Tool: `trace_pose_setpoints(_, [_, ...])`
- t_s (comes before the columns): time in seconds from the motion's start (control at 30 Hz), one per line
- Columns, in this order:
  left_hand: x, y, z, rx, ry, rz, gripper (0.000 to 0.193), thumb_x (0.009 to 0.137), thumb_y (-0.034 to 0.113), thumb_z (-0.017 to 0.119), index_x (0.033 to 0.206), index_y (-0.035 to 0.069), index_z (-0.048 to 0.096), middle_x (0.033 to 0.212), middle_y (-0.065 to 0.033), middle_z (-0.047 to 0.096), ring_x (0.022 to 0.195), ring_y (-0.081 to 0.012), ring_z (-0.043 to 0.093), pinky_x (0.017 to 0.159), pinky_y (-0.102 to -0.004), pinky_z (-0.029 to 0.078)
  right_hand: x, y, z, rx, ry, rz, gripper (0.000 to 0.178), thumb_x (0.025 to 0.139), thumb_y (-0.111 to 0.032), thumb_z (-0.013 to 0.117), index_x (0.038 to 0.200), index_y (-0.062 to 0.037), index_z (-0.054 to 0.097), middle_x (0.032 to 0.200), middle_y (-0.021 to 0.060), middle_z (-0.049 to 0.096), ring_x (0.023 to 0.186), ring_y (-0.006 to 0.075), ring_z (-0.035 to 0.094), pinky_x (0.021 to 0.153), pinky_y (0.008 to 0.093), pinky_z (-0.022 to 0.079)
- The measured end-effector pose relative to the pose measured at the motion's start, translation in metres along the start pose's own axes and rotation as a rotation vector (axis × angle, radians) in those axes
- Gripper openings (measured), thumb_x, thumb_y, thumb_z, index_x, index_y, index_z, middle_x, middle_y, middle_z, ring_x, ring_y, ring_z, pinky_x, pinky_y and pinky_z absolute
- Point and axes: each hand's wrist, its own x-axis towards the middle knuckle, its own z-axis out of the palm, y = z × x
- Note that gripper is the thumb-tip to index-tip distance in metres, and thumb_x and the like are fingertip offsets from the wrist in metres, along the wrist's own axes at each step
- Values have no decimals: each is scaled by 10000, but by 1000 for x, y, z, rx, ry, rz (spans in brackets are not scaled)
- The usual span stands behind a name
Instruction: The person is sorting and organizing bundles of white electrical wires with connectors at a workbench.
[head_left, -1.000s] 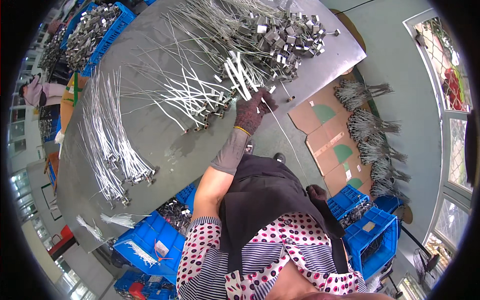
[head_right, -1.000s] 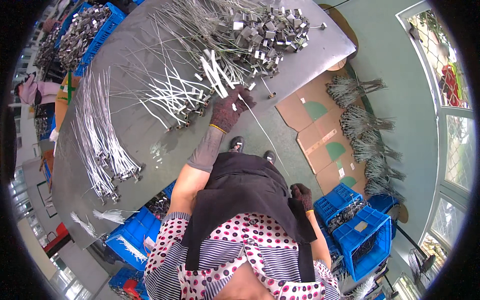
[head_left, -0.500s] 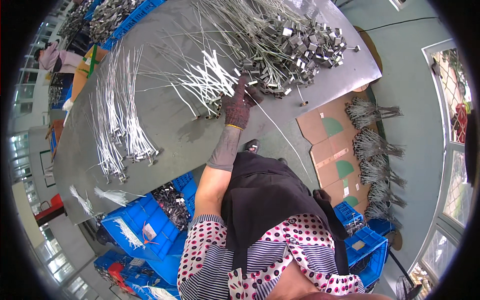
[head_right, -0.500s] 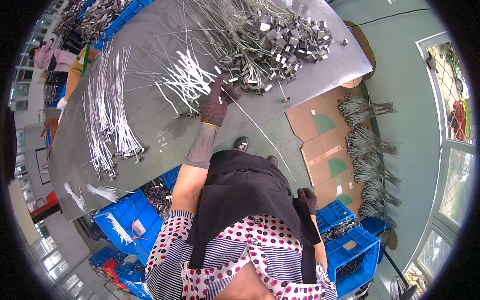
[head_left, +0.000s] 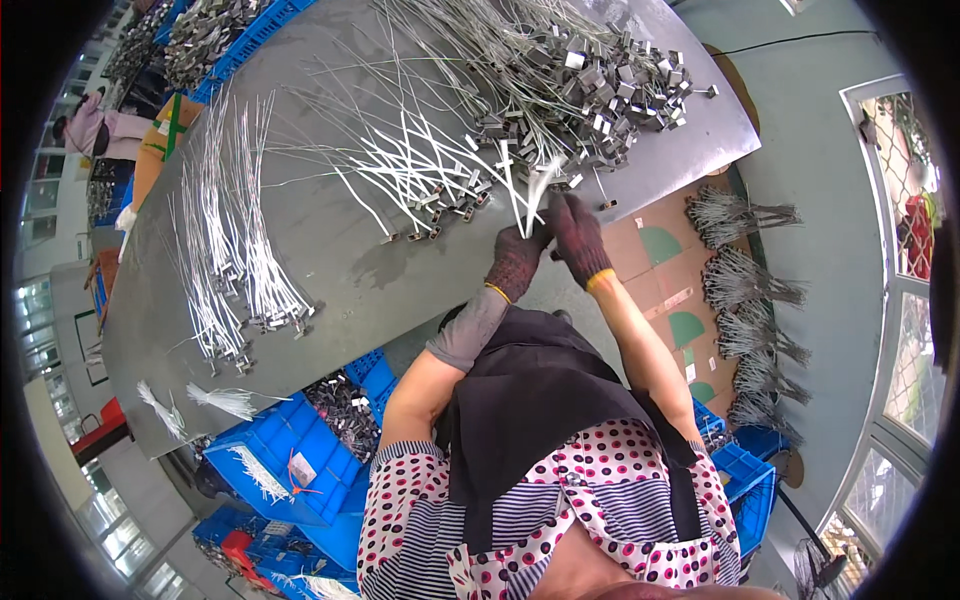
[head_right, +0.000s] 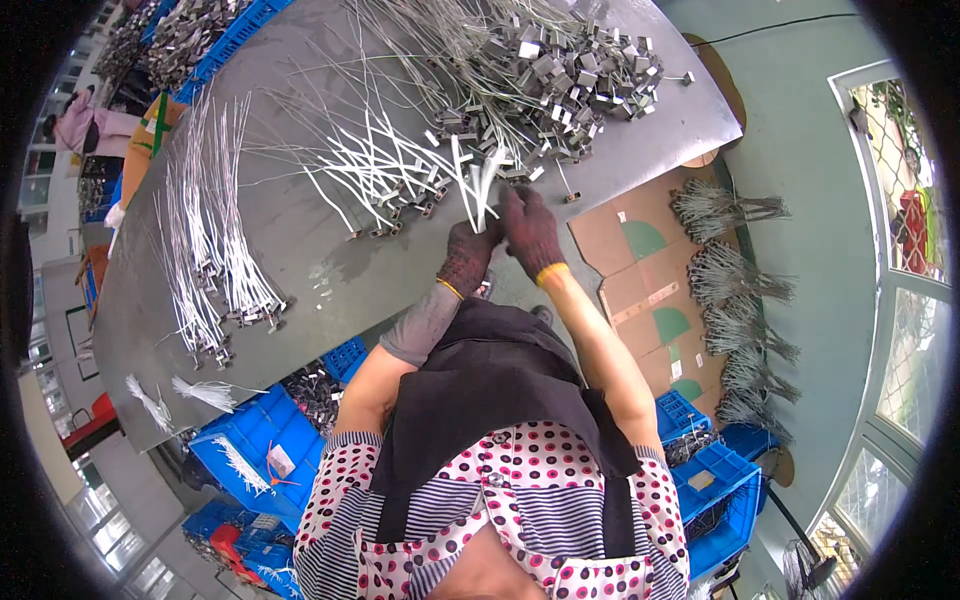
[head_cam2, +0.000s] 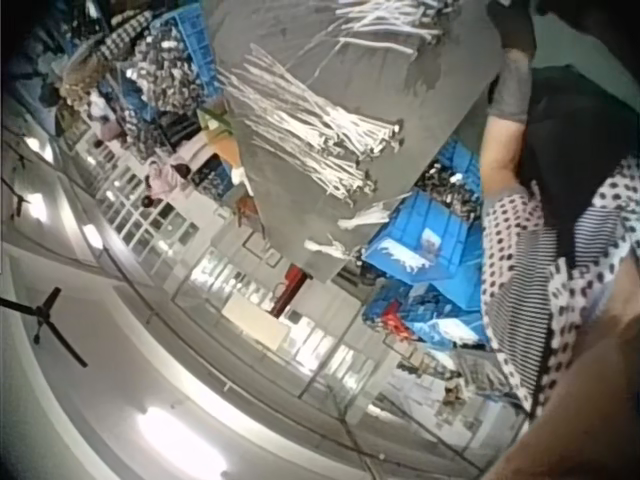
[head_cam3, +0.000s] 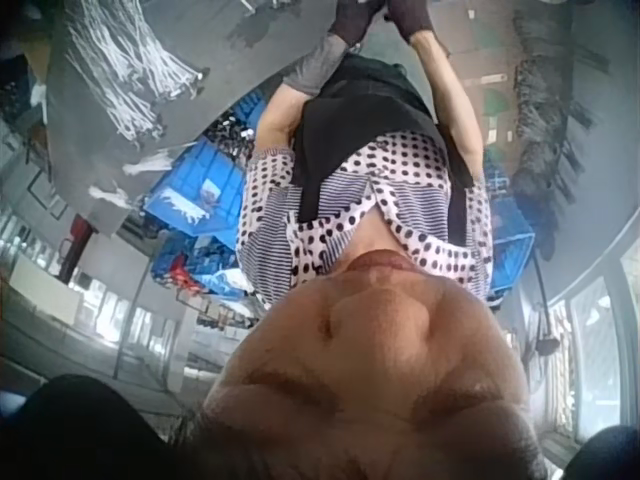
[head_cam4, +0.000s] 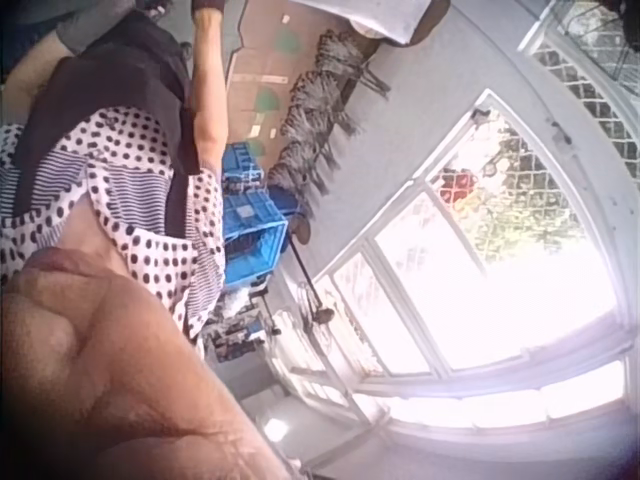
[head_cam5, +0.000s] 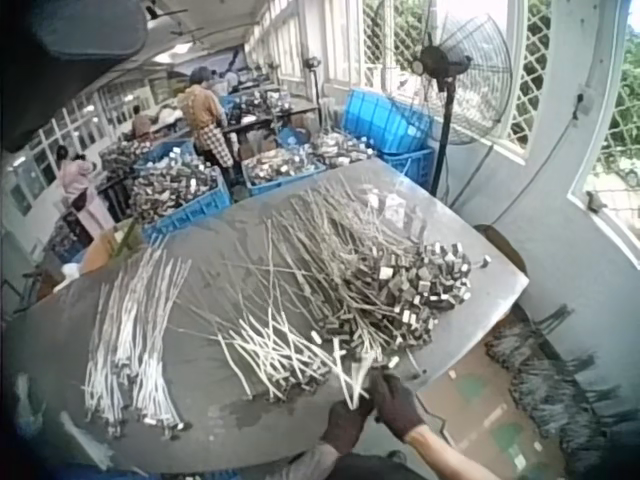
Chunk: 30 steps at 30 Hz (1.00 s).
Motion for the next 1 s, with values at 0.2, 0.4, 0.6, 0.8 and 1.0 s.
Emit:
trace_pose_setpoints(0.2, [23, 5, -30, -95, 30, 33, 235, 935, 246, 659, 913, 16, 703, 752, -76, 691, 695, -178, 669, 599, -323, 518, 45, -36, 32, -151, 4, -172, 608, 971, -513, 441, 1142, 43, 616, 1060, 326, 639, 1031, 471, 609, 919, 496, 463])
trace_pose_setpoints(0.4, [42, -11, -106, 351, 508, 73, 548, 903, 544, 583, 1110, 41, 651, 857, -79, 675, 565, -190, 598, 512, -338, 487, 44, -25, -9, -606, 251, -131, 382, 893, -372, 623, 1124, -68, 637, 1055, 175, 685, 990, 348, 658, 846, 435, 512])
trace_pose_setpoints(0.6, [12, 38, -87, -225, 396, -137, 301, 884, 330, 695, 1075, 99, 666, 881, -5, 611, 744, -117, 603, 578, -283, 563, 60, 53, -46, -1030, 383, -67, 333, 856, -326, 627, 1088, -90, 657, 1024, 160, 661, 960, 373, 634, 831, 484, 508])
trace_pose_setpoints(0.8, [0, -5, -32, 15, -32, 257, 215, 950, 153, 617, 1150, 123, 688, 908, -41, 670, 706, -132, 620, 614, -324, 566, 33, 72, -71, -738, 160, 59, 287, 812, -240, 602, 1029, -74, 693, 1067, 211, 679, 944, 409, 653, 849, 503, 524])
trace_pose_setpoints(1.0, [4, -21, 47, -259, -87, -313, 408, 830, 336, 760, 1102, 44, 674, 857, -88, 687, 551, -139, 589, 502, -281, 524, -85, 113, -107, 226, 152, 49, 285, 873, -57, 607, 1140, 16, 670, 912, 70, 717, 771, 132, 658, 661, 277, 536])
